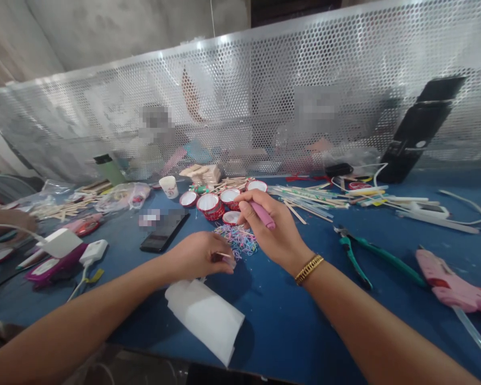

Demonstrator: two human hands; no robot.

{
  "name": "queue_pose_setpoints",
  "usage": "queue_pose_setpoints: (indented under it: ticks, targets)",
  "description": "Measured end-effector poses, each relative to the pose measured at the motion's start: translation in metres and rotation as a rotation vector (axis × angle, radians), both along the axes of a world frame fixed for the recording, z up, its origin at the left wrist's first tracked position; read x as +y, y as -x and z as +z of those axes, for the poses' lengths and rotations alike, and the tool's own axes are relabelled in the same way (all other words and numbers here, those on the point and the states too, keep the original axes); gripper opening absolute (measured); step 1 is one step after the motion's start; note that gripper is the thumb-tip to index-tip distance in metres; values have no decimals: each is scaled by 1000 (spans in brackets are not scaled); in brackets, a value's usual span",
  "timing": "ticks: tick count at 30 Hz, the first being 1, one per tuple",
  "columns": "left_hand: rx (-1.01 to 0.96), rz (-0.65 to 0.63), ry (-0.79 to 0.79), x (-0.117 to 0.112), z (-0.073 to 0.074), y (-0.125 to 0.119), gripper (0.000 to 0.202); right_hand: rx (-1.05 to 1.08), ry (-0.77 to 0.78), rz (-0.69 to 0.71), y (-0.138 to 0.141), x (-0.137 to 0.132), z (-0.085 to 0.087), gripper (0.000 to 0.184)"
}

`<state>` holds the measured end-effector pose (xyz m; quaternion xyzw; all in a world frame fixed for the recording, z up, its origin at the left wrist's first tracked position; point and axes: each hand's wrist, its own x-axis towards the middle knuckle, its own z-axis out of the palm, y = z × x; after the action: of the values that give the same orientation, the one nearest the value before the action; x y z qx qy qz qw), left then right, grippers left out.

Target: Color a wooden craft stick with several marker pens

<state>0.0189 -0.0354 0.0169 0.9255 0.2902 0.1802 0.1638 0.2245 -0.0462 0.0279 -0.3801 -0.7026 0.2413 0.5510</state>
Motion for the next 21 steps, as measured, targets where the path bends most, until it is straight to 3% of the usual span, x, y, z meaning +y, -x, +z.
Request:
queue_pose_setpoints:
  ticks: [5, 8, 14, 19, 21]
  targets:
    - [66, -130, 116, -6, 1, -3, 17, -56, 1, -20, 0, -1, -2, 24]
    - [83, -127, 134, -6, -2, -5, 20, -74, -5, -22, 1, 0, -4, 22]
    - [37, 17, 59, 0, -12, -5, 20, -217, -67, -26, 4, -4, -4, 19]
    - [-118, 219, 199, 1, -8, -5, 34, -250, -98, -40, 2, -4, -5, 17]
    - [-289, 281, 251, 2, -5, -6, 24, -234, -119, -75, 1, -2, -6, 17]
